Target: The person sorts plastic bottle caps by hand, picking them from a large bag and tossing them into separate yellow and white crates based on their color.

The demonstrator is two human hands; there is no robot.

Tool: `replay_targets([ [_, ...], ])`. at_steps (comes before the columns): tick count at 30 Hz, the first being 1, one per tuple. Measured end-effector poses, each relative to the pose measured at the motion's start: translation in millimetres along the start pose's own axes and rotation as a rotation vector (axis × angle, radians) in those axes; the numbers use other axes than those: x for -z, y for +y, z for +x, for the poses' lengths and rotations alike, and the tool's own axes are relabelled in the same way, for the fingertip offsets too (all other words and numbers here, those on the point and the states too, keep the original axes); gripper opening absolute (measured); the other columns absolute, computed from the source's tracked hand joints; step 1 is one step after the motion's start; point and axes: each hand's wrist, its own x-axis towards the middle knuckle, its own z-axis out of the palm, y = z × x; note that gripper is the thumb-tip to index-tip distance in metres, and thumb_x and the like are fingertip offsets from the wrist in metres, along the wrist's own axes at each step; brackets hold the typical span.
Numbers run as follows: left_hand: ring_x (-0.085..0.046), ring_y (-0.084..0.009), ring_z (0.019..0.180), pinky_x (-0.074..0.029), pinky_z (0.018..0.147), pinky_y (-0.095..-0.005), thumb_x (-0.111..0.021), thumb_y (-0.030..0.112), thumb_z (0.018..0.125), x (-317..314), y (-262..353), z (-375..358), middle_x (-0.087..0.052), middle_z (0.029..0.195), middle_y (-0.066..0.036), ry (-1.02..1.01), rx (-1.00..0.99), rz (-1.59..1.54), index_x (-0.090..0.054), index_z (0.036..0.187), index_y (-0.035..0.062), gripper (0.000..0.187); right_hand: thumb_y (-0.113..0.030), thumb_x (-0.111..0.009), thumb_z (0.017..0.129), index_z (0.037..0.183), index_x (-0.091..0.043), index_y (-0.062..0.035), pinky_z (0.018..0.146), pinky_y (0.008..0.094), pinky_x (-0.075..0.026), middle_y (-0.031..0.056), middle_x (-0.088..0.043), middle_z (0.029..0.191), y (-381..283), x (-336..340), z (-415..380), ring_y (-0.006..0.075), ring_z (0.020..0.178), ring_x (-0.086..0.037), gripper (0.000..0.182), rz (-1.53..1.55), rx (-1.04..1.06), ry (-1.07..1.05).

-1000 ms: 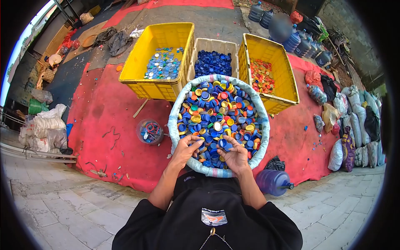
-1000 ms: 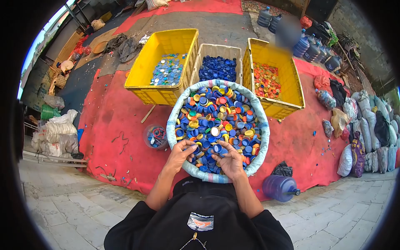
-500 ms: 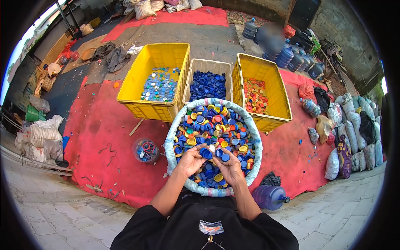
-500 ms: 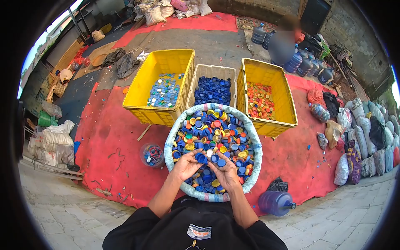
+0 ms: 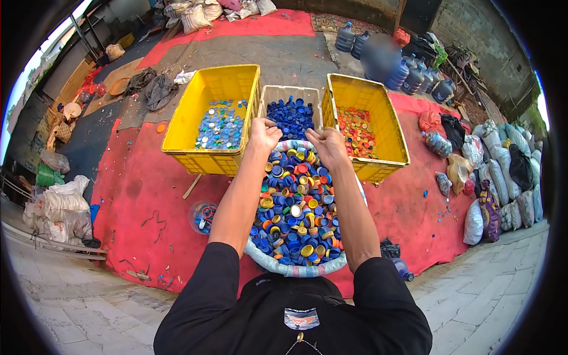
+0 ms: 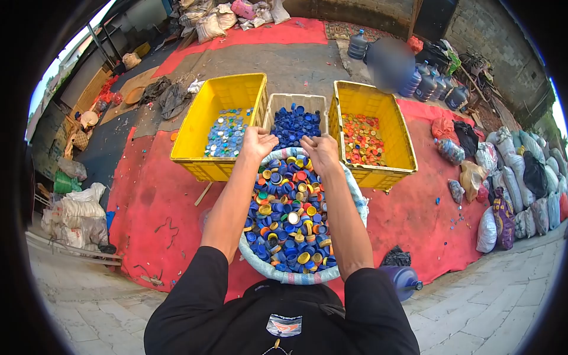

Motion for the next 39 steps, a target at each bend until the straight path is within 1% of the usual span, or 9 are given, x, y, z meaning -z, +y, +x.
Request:
replay_targets([
  [1, -0.017, -0.0463, 0.142, -0.020, 0.117, -0.0525, -0.039, 0.004, 0.085, 20, 3, 1, -0.019, 0.149, -0.036, -0.029, 0.035, -0.010, -0.022, 0.132, -0.0236, 0.057, 0.013, -0.043, 0.087, 0.139, -0.015, 0.0180, 0.104, 0.0510, -0.044, 0.0335, -0.032, 0.132, 6, 16, -12, 0.0480, 0.127, -0.042, 0.059, -0.051, 0.025, 0.043],
  [6, -0.056, -0.0285, 0.110, -0.046, 0.102, -0.0416, -0.041, 0.003, 0.087, 114, -11, -41, -0.057, 0.117, -0.018, -0.155, -0.005, 0.003, -0.047, 0.121, -0.0052, 0.035, 0.008, -0.045, 0.088, 0.138, -0.029, 0.0127, 0.096, 0.0384, -0.050, 0.0299, -0.042, 0.135, 22, 85, -85, 0.0348, 0.114, -0.055, 0.053, -0.252, 0.029, 0.177],
  [11, -0.061, -0.0170, 0.086, -0.053, 0.080, -0.0321, -0.050, 0.004, 0.089, 183, -37, -114, -0.063, 0.102, -0.010, -0.112, -0.193, 0.304, -0.054, 0.112, -0.0005, 0.024, 0.006, -0.050, 0.083, 0.120, -0.054, 0.0064, 0.078, 0.0321, -0.053, 0.0157, -0.065, 0.105, 71, 150, -148, 0.0198, 0.091, -0.064, 0.037, -0.925, 0.151, 0.198],
  [18, -0.057, -0.0072, 0.073, -0.049, 0.066, -0.0228, -0.056, 0.003, 0.088, 234, -53, -170, -0.063, 0.095, -0.005, 0.004, -0.374, 0.538, -0.057, 0.108, 0.0016, 0.020, 0.005, -0.057, 0.078, 0.101, -0.061, 0.0023, 0.073, 0.0387, -0.052, 0.0178, -0.066, 0.092, 87, 143, -191, 0.0304, 0.081, -0.065, 0.024, -1.430, 0.389, 0.207],
  [21, -0.057, -0.0074, 0.071, -0.048, 0.063, -0.0207, -0.058, 0.003, 0.088, 230, -55, -179, -0.065, 0.096, -0.007, 0.033, -0.427, 0.651, -0.057, 0.108, -0.0003, 0.021, 0.003, -0.060, 0.081, 0.107, -0.062, 0.0015, 0.076, 0.0340, -0.052, 0.0144, -0.068, 0.094, 81, 139, -191, 0.0234, 0.081, -0.066, 0.026, -1.588, 0.418, 0.190],
  [26, -0.060, -0.0083, 0.077, -0.050, 0.067, -0.0221, -0.062, 0.005, 0.087, 229, -61, -181, -0.068, 0.096, -0.009, 0.012, -0.464, 0.829, -0.059, 0.109, -0.0027, 0.023, 0.003, -0.059, 0.078, 0.106, -0.063, 0.0005, 0.078, 0.0399, -0.050, 0.0181, -0.067, 0.094, 77, 144, -183, 0.0319, 0.086, -0.065, 0.028, -1.545, 0.456, 0.184],
  [33, -0.061, -0.0096, 0.078, -0.050, 0.070, -0.0236, -0.064, 0.005, 0.086, 230, -76, -182, -0.068, 0.093, -0.008, 0.010, -0.487, 0.959, -0.061, 0.105, -0.0024, 0.021, 0.005, -0.059, 0.080, 0.108, -0.060, 0.0023, 0.069, 0.0344, -0.053, 0.0162, -0.070, 0.093, 59, 153, -190, 0.0233, 0.075, -0.067, 0.028, -1.585, 0.458, 0.216],
  [34, -0.061, -0.0098, 0.078, -0.051, 0.070, -0.0240, -0.064, 0.005, 0.086, 231, -78, -182, -0.068, 0.093, -0.008, 0.007, -0.496, 0.971, -0.062, 0.105, -0.0023, 0.021, 0.003, -0.061, 0.078, 0.107, -0.061, 0.0022, 0.073, 0.0397, -0.052, 0.0190, -0.068, 0.093, 57, 155, -190, 0.0324, 0.080, -0.067, 0.030, -1.525, 0.417, 0.206],
  [39, -0.061, -0.0097, 0.078, -0.050, 0.071, -0.0247, -0.065, 0.006, 0.086, 221, -82, -186, -0.068, 0.093, -0.008, -0.026, -0.484, 1.068, -0.061, 0.105, -0.0023, 0.021, 0.004, -0.062, 0.076, 0.108, -0.061, 0.0017, 0.072, 0.0401, -0.051, 0.0188, -0.069, 0.094, 54, 144, -199, 0.0335, 0.079, -0.065, 0.032, -1.543, 0.351, 0.131],
])
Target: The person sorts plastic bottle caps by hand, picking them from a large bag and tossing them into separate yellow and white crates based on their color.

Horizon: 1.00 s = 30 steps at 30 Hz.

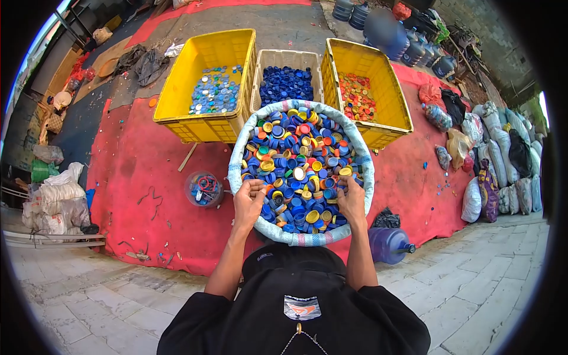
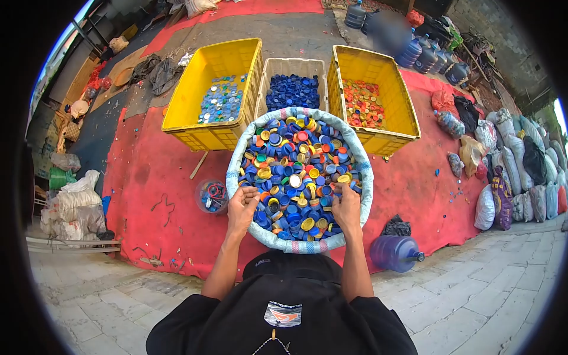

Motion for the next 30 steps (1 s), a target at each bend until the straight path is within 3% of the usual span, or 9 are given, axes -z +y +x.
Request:
replay_targets([
  [2, -0.061, -0.0101, 0.077, -0.051, 0.071, -0.0257, -0.065, 0.005, 0.085, -5, 0, -1, -0.068, 0.092, -0.008, -0.001, -0.016, 0.007, -0.062, 0.104, -0.0023, 0.021, 0.004, -0.062, 0.076, 0.109, -0.061, 0.0016, 0.073, 0.0403, -0.051, 0.0188, -0.069, 0.094, -2, 1, -2, 0.0338, 0.079, -0.065, 0.033, -0.011, 0.064, -0.029],
  [7, -0.061, -0.0104, 0.076, -0.051, 0.071, -0.0260, -0.064, 0.006, 0.086, -12, -11, -4, -0.068, 0.092, -0.008, -0.027, -0.031, 0.048, -0.062, 0.104, -0.0017, 0.020, -0.001, -0.065, 0.073, 0.114, -0.059, 0.0000, 0.087, 0.0459, -0.046, 0.0185, -0.067, 0.100, -1, 0, -6, 0.0381, 0.095, -0.059, 0.041, -0.101, 0.143, -0.138],
  [14, -0.061, -0.0107, 0.077, -0.051, 0.071, -0.0262, -0.064, 0.009, 0.087, -24, -10, -7, -0.068, 0.091, -0.007, -0.069, -0.066, 0.021, -0.063, 0.104, -0.0019, 0.020, -0.002, -0.061, 0.072, 0.109, -0.061, -0.0031, 0.076, 0.0458, -0.047, 0.0162, -0.067, 0.096, -13, -6, -8, 0.0361, 0.087, -0.058, 0.038, -0.307, 0.244, -0.155],
  [23, -0.061, -0.0102, 0.078, -0.050, 0.070, -0.0237, -0.062, 0.010, 0.090, -51, 5, -21, -0.067, 0.093, -0.006, -0.259, 0.111, -0.094, -0.061, 0.106, -0.0011, 0.019, 0.001, -0.058, 0.074, 0.104, -0.063, -0.0049, 0.072, 0.0440, -0.043, 0.0151, -0.062, 0.087, -9, -23, -20, 0.0344, 0.080, -0.055, 0.031, -0.387, 0.248, 0.012],
  [30, -0.061, -0.0159, 0.092, -0.053, 0.082, -0.0323, -0.058, 0.019, 0.096, -79, 33, -30, -0.063, 0.107, -0.008, -0.395, 0.462, -0.610, -0.057, 0.116, 0.0004, 0.028, 0.004, -0.067, 0.073, 0.108, -0.061, -0.0018, 0.073, 0.0393, -0.050, 0.0140, -0.061, 0.093, -33, -17, -17, 0.0305, 0.082, -0.060, 0.036, 0.114, 0.223, 0.096],
])
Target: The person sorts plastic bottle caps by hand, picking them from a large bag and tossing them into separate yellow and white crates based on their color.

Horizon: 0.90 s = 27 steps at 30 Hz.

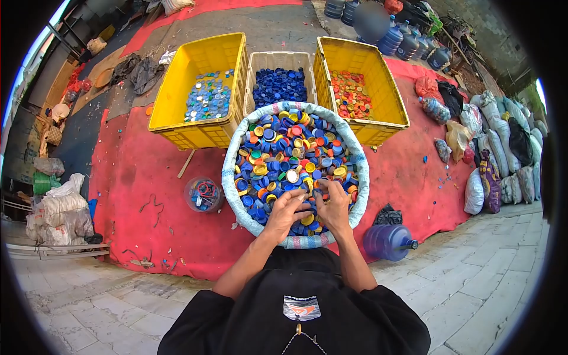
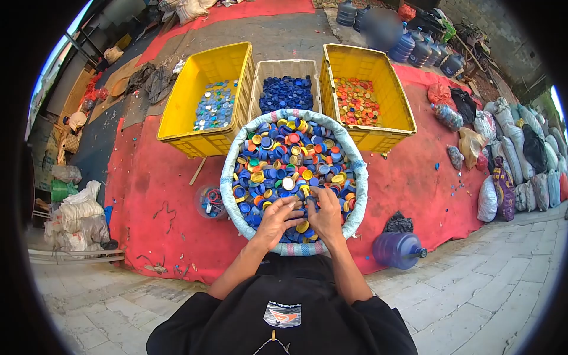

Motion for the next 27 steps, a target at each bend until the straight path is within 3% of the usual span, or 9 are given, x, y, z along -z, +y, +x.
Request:
replay_targets([
  [2, -0.061, -0.0163, 0.092, -0.054, 0.083, -0.0335, -0.056, 0.020, 0.098, -6, 3, 2, -0.062, 0.105, -0.008, -0.047, 0.078, -0.225, -0.057, 0.117, -0.0002, 0.028, 0.005, -0.068, 0.072, 0.111, -0.060, -0.0012, 0.072, 0.0368, -0.052, 0.0141, -0.060, 0.098, -27, 5, 2, 0.0288, 0.084, -0.062, 0.041, 0.065, 0.067, -0.001],
  [6, -0.061, -0.0169, 0.092, -0.055, 0.085, -0.0354, -0.051, 0.018, 0.099, 6, 3, 10, -0.061, 0.105, -0.008, -0.093, 0.084, -0.277, -0.058, 0.116, -0.0011, 0.026, 0.005, -0.070, 0.071, 0.118, -0.058, -0.0012, 0.074, 0.0357, -0.053, 0.0149, -0.057, 0.108, -49, 8, -1, 0.0273, 0.088, -0.062, 0.049, 0.163, -0.011, -0.124],
  [10, -0.061, -0.0183, 0.095, -0.055, 0.087, -0.0355, -0.049, 0.012, 0.099, 10, -1, 9, -0.059, 0.110, -0.010, -0.078, 0.100, -0.262, -0.055, 0.119, -0.0027, 0.026, -0.003, -0.077, 0.070, 0.113, -0.062, -0.0017, 0.075, 0.0333, -0.052, 0.0145, -0.063, 0.104, -25, 2, -2, 0.0273, 0.089, -0.061, 0.046, -0.056, 0.166, -0.140],
  [13, -0.062, -0.0200, 0.098, -0.054, 0.089, -0.0376, -0.049, 0.012, 0.098, 19, -5, 10, -0.058, 0.114, -0.011, -0.054, 0.117, -0.290, -0.054, 0.120, -0.0024, 0.026, -0.009, -0.080, 0.071, 0.112, -0.063, -0.0020, 0.077, 0.0345, -0.051, 0.0125, -0.066, 0.099, -21, 3, -4, 0.0249, 0.090, -0.062, 0.045, 0.152, -0.061, -0.239],
  [16, -0.062, -0.0201, 0.096, -0.054, 0.088, -0.0382, -0.052, 0.014, 0.097, 21, -2, 9, -0.060, 0.107, -0.011, -0.029, 0.155, -0.371, -0.055, 0.118, -0.0009, 0.026, -0.014, -0.081, 0.072, 0.114, -0.063, -0.0018, 0.079, 0.0368, -0.050, 0.0106, -0.067, 0.099, -17, 3, -6, 0.0211, 0.090, -0.062, 0.047, 0.382, -0.288, -0.246],
  [17, -0.062, -0.0197, 0.094, -0.055, 0.086, -0.0375, -0.054, 0.015, 0.096, 22, 0, 8, -0.061, 0.104, -0.010, -0.016, 0.148, -0.370, -0.056, 0.117, -0.0004, 0.026, -0.016, -0.080, 0.075, 0.115, -0.063, -0.0016, 0.078, 0.0356, -0.050, 0.0100, -0.068, 0.100, -14, 3, -8, 0.0178, 0.090, -0.062, 0.046, 0.386, -0.239, -0.221],
  [20, -0.062, -0.0183, 0.087, -0.055, 0.082, -0.0357, -0.057, 0.017, 0.095, 34, 5, 8, -0.062, 0.094, -0.007, 0.025, 0.125, -0.384, -0.057, 0.113, 0.0013, 0.024, -0.016, -0.079, 0.076, 0.116, -0.063, -0.0002, 0.076, 0.0320, -0.051, 0.0108, -0.070, 0.099, -20, 20, -2, 0.0177, 0.091, -0.064, 0.045, 0.292, -0.117, -0.356],
  [24, -0.059, -0.0145, 0.077, -0.052, 0.072, -0.0318, -0.061, 0.018, 0.093, 50, 10, 9, -0.059, 0.087, -0.003, 0.112, 0.080, -0.434, -0.060, 0.108, 0.0044, 0.020, -0.013, -0.074, 0.079, 0.113, -0.062, 0.0035, 0.076, 0.0328, -0.052, 0.0130, -0.071, 0.097, 5, 13, 13, 0.0194, 0.087, -0.067, 0.039, 0.230, -0.333, -0.202],
  [27, -0.053, -0.0111, 0.069, -0.046, 0.063, -0.0269, -0.063, 0.017, 0.091, 46, 19, 3, -0.055, 0.080, 0.000, 0.190, 0.073, -0.417, -0.061, 0.107, 0.0066, 0.019, -0.007, -0.072, 0.075, 0.109, -0.061, 0.0038, 0.077, 0.0389, -0.051, 0.0169, -0.069, 0.093, 44, 7, 34, 0.0303, 0.084, -0.065, 0.038, -0.027, -0.208, -0.070],
])
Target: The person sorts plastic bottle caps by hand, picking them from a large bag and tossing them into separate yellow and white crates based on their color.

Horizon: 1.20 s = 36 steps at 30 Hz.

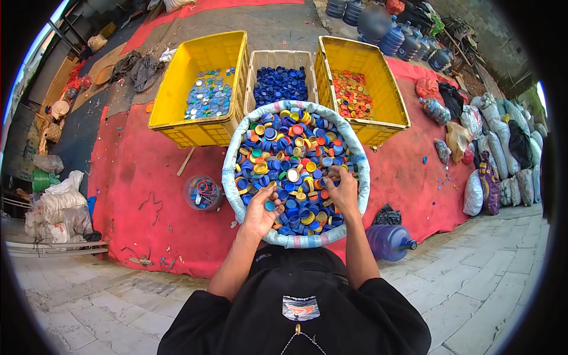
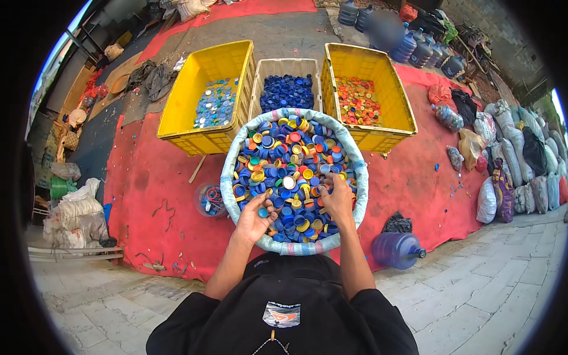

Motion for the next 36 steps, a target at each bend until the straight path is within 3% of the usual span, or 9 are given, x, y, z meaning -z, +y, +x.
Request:
replay_targets([
  [7, -0.043, -0.0067, 0.054, -0.038, 0.056, -0.0258, -0.058, 0.018, 0.095, 18, -11, 3, -0.045, 0.062, 0.006, -0.089, 0.043, 0.004, -0.058, 0.098, 0.0102, 0.008, -0.016, -0.075, 0.074, 0.113, -0.059, 0.0003, 0.080, 0.0456, -0.049, 0.0215, -0.067, 0.094, 31, -3, 51, 0.0415, 0.087, -0.061, 0.045, -0.292, 0.089, -0.021],
  [16, -0.040, -0.0053, 0.049, -0.036, 0.052, -0.0234, -0.059, 0.019, 0.095, 3, -16, 5, -0.042, 0.056, 0.008, -0.046, 0.008, 0.067, -0.058, 0.093, 0.0106, 0.008, -0.021, -0.078, 0.073, 0.111, -0.064, -0.0017, 0.077, 0.0457, -0.051, 0.0211, -0.068, 0.089, 32, -9, 54, 0.0383, 0.088, -0.063, 0.044, -0.291, 0.048, -0.028],
  [19, -0.040, -0.0052, 0.050, -0.037, 0.053, -0.0240, -0.061, 0.016, 0.094, -10, -15, 8, -0.042, 0.058, 0.008, -0.010, -0.021, 0.121, -0.057, 0.093, 0.0113, 0.006, -0.018, -0.075, 0.075, 0.111, -0.064, -0.0003, 0.076, 0.0429, -0.051, 0.0199, -0.068, 0.090, 20, 1, 49, 0.0370, 0.088, -0.065, 0.042, -0.124, 0.061, 0.063],
  [24, -0.031, 0.0001, 0.045, -0.021, 0.038, -0.0182, -0.068, 0.014, 0.089, -34, -17, 38, -0.049, 0.065, 0.007, -0.018, -0.236, 0.481, -0.056, 0.094, 0.0091, 0.014, -0.021, -0.065, 0.086, 0.113, -0.062, 0.0007, 0.062, 0.0257, -0.048, 0.0082, -0.066, 0.090, 13, 27, 15, 0.0115, 0.073, -0.059, 0.035, 0.652, -0.280, -0.067],
  [25, -0.041, -0.0007, 0.051, -0.029, 0.043, -0.0201, -0.073, 0.020, 0.086, -47, -12, 40, -0.056, 0.068, 0.003, -0.035, -0.306, 0.634, -0.059, 0.098, 0.0039, 0.025, -0.023, -0.054, 0.090, 0.116, -0.057, 0.0016, 0.063, 0.0243, -0.046, 0.0086, -0.066, 0.094, 12, 31, 6, 0.0128, 0.074, -0.057, 0.037, 0.920, -0.330, -0.115],
  [27, -0.054, -0.0058, 0.060, -0.041, 0.052, -0.0244, -0.074, 0.021, 0.085, -52, -18, 73, -0.063, 0.073, -0.001, -0.026, -0.584, 0.980, -0.061, 0.103, 0.0017, 0.030, -0.028, -0.051, 0.088, 0.117, -0.056, 0.0014, 0.068, 0.0282, -0.047, 0.0104, -0.064, 0.097, 10, 37, -13, 0.0164, 0.080, -0.058, 0.041, 1.437, -0.402, -0.194],
  [30, -0.066, -0.0179, 0.074, -0.049, 0.067, -0.0353, -0.075, 0.021, 0.082, -79, -17, 103, -0.071, 0.080, -0.007, -0.034, -0.776, 1.390, -0.063, 0.105, 0.0025, 0.032, -0.033, -0.052, 0.089, 0.115, -0.057, 0.0029, 0.072, 0.0337, -0.049, 0.0127, -0.062, 0.099, 7, 38, -35, 0.0211, 0.084, -0.059, 0.045, 1.573, -0.532, -0.143],
  [34, -0.069, -0.0349, 0.079, -0.052, 0.070, -0.0433, -0.069, 0.017, 0.081, -100, -30, 142, -0.071, 0.081, -0.015, -0.103, -0.918, 1.588, -0.059, 0.103, -0.0002, 0.029, -0.032, -0.054, 0.090, 0.109, -0.060, 0.0011, 0.070, 0.0333, -0.049, 0.0115, -0.064, 0.096, 14, 32, -58, 0.0198, 0.082, -0.061, 0.039, 1.647, -0.589, -0.138],
  [36, -0.068, -0.0367, 0.081, -0.053, 0.072, -0.0453, -0.070, 0.020, 0.082, -110, -37, 149, -0.071, 0.084, -0.015, 0.012, -0.837, 1.812, -0.058, 0.110, 0.0008, 0.036, -0.029, -0.055, 0.091, 0.111, -0.058, -0.0008, 0.065, 0.0318, -0.048, 0.0103, -0.065, 0.095, 13, 33, -63, 0.0179, 0.081, -0.062, 0.035, 1.661, -0.556, -0.160],
])
